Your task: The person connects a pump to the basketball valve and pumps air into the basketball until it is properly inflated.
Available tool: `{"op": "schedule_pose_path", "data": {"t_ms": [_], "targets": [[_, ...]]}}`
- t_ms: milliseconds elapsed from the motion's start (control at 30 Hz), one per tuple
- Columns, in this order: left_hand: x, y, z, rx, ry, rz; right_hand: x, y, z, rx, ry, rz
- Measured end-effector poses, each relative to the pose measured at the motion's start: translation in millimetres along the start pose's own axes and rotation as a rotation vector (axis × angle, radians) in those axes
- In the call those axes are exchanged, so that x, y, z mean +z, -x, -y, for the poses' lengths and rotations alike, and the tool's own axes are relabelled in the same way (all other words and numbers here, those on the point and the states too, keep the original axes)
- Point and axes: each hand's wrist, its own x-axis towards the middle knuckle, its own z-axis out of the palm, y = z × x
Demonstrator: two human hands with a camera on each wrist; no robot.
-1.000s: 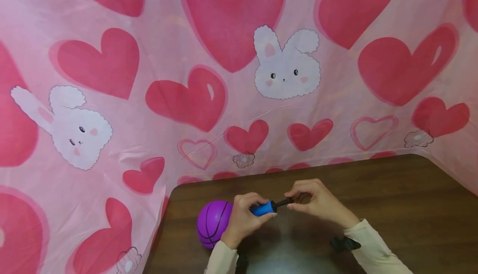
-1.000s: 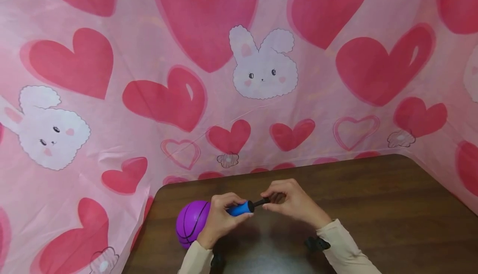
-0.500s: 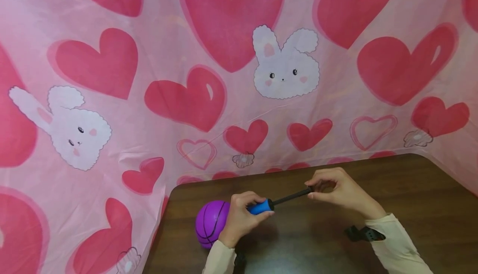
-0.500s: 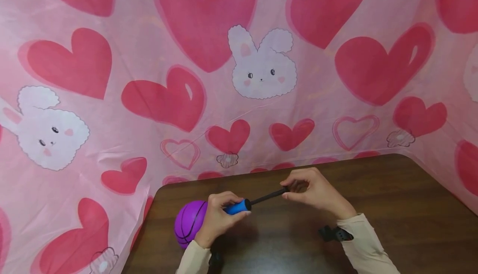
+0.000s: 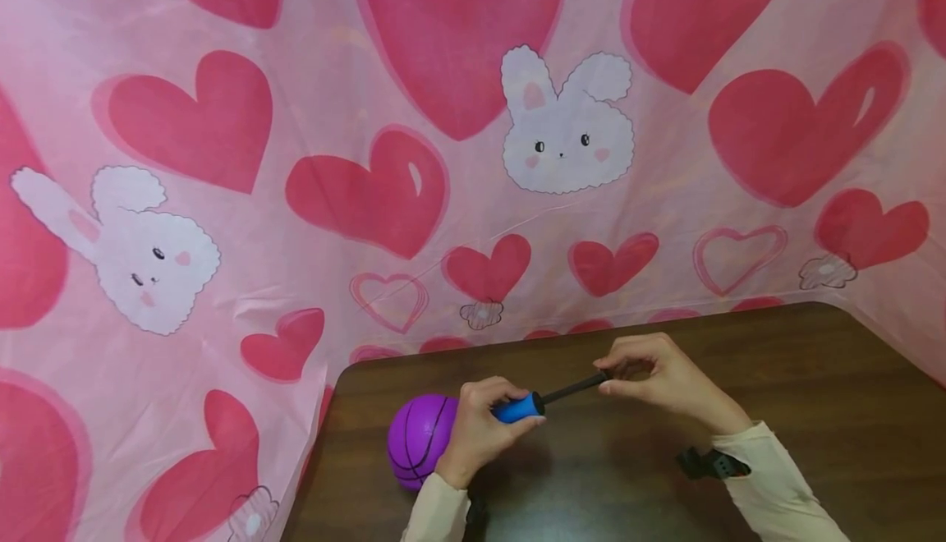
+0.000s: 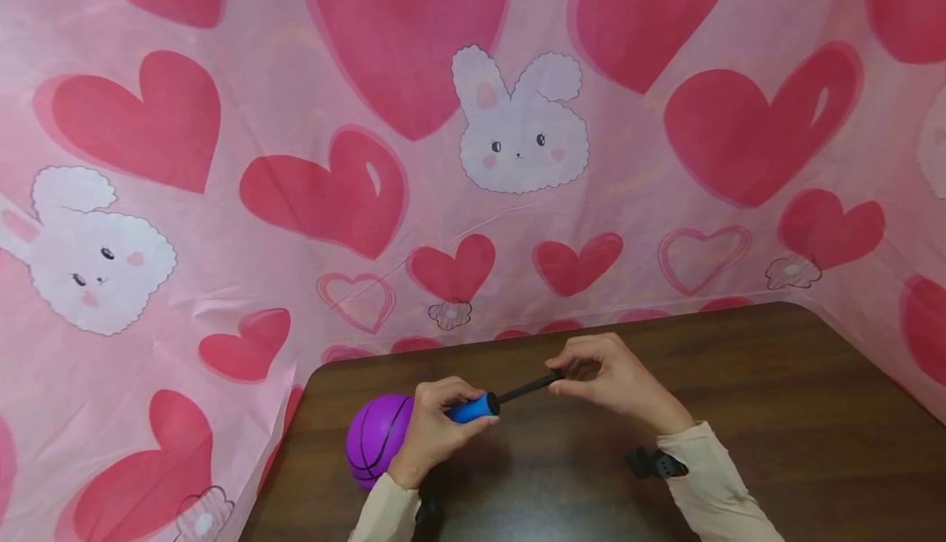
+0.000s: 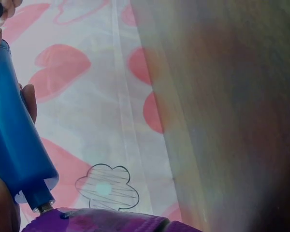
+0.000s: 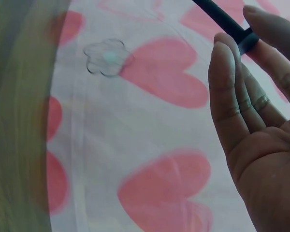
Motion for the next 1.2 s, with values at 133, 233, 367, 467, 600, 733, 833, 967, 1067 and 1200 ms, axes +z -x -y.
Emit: {"op": "schedule_pose_path", "data": {"t_ms": [133, 233, 367, 467, 600, 733, 833, 967, 1067, 1200], "targets": [[1.9, 0.5, 1.8, 0.021, -0.014, -0.015, 19, -4.0, -2, -0.005, -0.018, 0.010], [2.3, 0.3, 2.4, 0.020, -0.006, -0.024, 35, -7.9, -5, 0.006, -0.032, 0.010], [1.2, -0.5, 1.5, 0.030, -0.005, -0.031, 56, -13.4, -8, 0.037, -0.060, 0.047], [0.1, -1.7, -0.2, 0.016, -0.021, -0.021, 65, -15.3, -10, 0.041, -0.070, 0.055], [-2.0, -3.6, -2.1, -0.038, -0.041, 0.012, 68, -15.8, -12, 0.033, -0.070, 0.034], [-5.5, -4.2, -2.0, -0.064, -0.030, 0.036, 67, -14.6, -14, 0.043, -0.075, 0.046], [-8.6, -4.7, -0.9, -0.067, -0.006, 0.041, 67, -13.2, -15, 0.061, -0.085, 0.053], [-14.6, -5.7, 1.2, -0.050, -0.030, 0.018, 68, -13.8, -16, 0.066, -0.087, 0.059], [-19.9, -7.5, 2.3, -0.039, -0.074, -0.010, 66, -15.1, -15, 0.074, -0.070, 0.057], [-25.7, -9.4, 2.2, -0.040, -0.102, -0.029, 61, -15.0, -14, 0.110, -0.045, 0.054]]}}
